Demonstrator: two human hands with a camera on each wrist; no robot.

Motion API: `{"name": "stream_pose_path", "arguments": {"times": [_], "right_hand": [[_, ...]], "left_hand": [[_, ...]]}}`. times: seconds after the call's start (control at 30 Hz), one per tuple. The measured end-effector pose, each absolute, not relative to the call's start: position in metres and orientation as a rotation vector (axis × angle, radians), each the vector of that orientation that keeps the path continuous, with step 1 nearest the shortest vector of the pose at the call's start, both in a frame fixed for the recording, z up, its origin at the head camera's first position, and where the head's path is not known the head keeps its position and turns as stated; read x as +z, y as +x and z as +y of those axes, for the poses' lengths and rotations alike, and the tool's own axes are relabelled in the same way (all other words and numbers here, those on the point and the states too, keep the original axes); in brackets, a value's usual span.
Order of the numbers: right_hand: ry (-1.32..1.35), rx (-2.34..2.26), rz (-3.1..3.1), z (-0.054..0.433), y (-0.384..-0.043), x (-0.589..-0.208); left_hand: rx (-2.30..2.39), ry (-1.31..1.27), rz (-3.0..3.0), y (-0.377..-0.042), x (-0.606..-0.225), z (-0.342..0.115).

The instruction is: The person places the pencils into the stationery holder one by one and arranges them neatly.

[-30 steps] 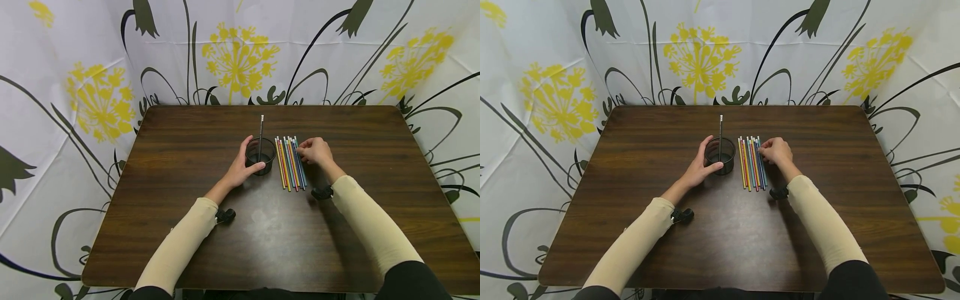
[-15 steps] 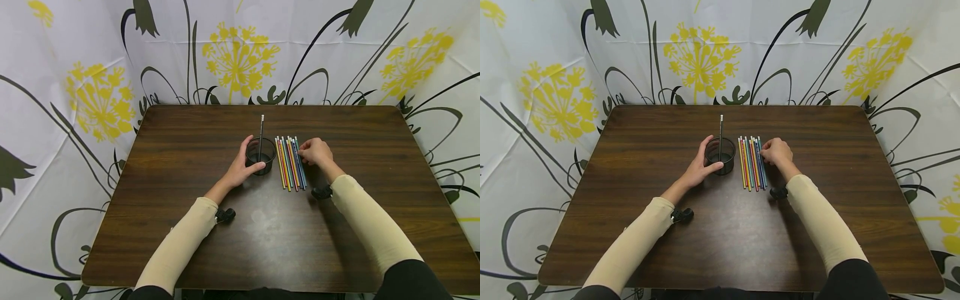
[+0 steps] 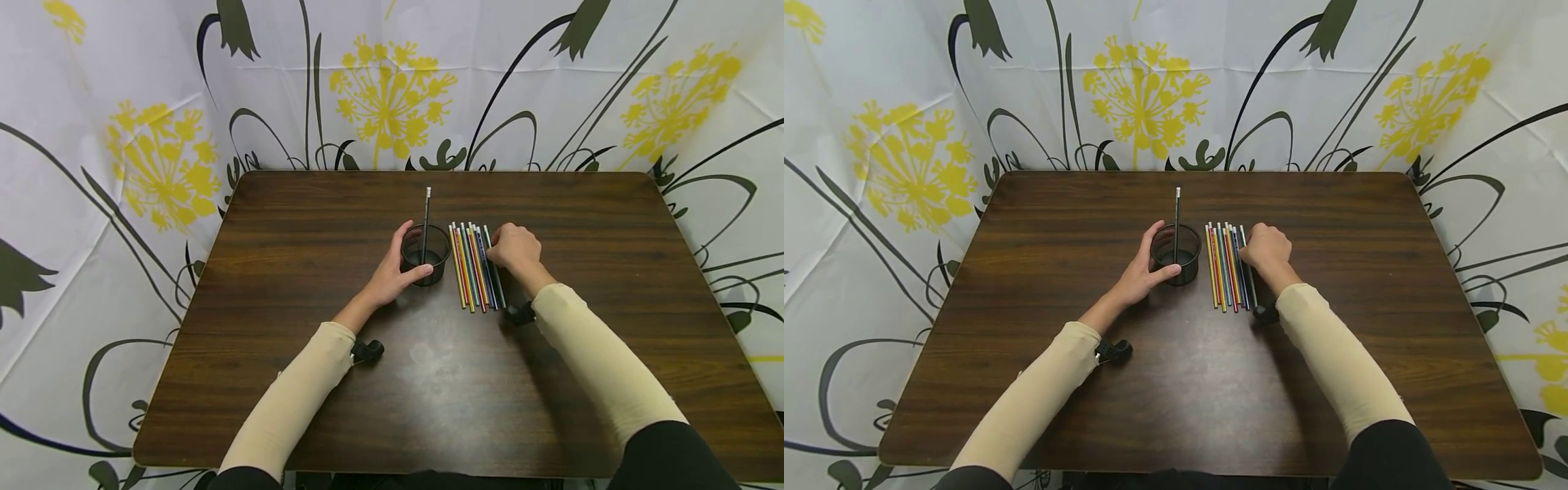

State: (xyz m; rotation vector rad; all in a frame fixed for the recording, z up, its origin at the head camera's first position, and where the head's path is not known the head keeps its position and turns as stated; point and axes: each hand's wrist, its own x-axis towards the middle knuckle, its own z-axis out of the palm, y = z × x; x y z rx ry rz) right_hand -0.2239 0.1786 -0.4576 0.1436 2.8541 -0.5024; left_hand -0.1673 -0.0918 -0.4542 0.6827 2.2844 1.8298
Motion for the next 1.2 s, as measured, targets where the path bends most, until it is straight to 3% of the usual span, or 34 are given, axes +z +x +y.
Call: {"name": "stream_pose_path", "arguments": {"times": [0.3,0.7,1.2], "right_hand": [[0.189,-0.665,2.821,0.189,-0.222,-0.455],[0.204,-1.009,2.918,0.195,-0.215,-0.409],[-0.320,-2.020,2.734,0.146,-0.193,-0.351]], "left_hand": [[1.834,0.690,2.282,-0.168,-0.455,-0.091],[1.819,0.659,2.291,-0.167,-0.454,-0.092],[1.827,0.671,2.275,-0.168,-0.452,-0.092]]}}
